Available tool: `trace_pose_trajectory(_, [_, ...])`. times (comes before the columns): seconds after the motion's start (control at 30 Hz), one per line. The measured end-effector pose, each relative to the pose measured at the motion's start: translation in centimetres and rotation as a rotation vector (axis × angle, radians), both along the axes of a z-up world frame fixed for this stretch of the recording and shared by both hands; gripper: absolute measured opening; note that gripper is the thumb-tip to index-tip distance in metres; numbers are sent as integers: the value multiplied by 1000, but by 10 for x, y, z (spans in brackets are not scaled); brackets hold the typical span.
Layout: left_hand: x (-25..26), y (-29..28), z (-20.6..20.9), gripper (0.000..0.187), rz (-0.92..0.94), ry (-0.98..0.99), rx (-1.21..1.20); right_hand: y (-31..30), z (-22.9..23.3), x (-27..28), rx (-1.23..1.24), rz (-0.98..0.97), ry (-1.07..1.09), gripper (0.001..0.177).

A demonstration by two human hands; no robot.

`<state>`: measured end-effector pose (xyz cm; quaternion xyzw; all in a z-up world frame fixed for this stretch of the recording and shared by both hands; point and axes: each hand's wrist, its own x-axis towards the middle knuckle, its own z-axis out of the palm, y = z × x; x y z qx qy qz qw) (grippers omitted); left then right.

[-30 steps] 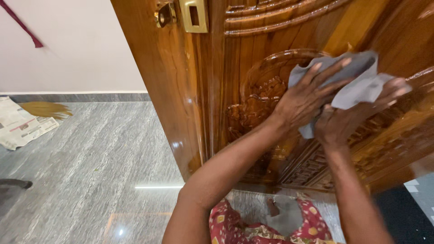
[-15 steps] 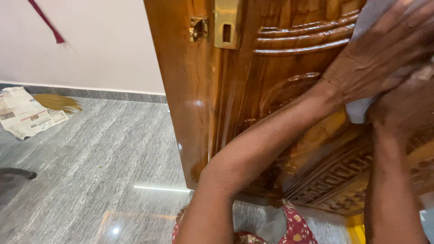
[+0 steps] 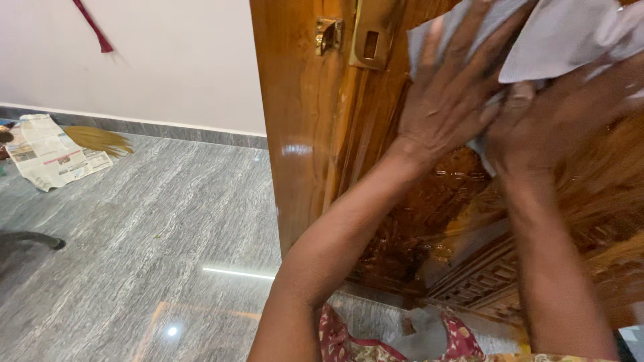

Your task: The person sits on the floor and wipes a wooden door with a gray cloth. They clean the carved panels and flat surfaces of the door using both hands.

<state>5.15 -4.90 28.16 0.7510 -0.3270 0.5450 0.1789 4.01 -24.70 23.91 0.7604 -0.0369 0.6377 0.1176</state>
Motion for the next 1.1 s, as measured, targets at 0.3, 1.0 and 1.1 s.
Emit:
trace_pose_trajectory(0.3, [-5, 42, -88, 79, 299, 227, 150, 58, -43, -14, -107, 229, 114, 94])
trace_pose_trajectory(1.0, [-67, 56, -109, 56, 275, 132, -160, 65, -33, -48, -214, 198, 307, 83])
trace_pose_trajectory(1.1, [-52, 45, -104, 67, 200, 108, -210, 56, -27, -51, -226, 140, 279, 79])
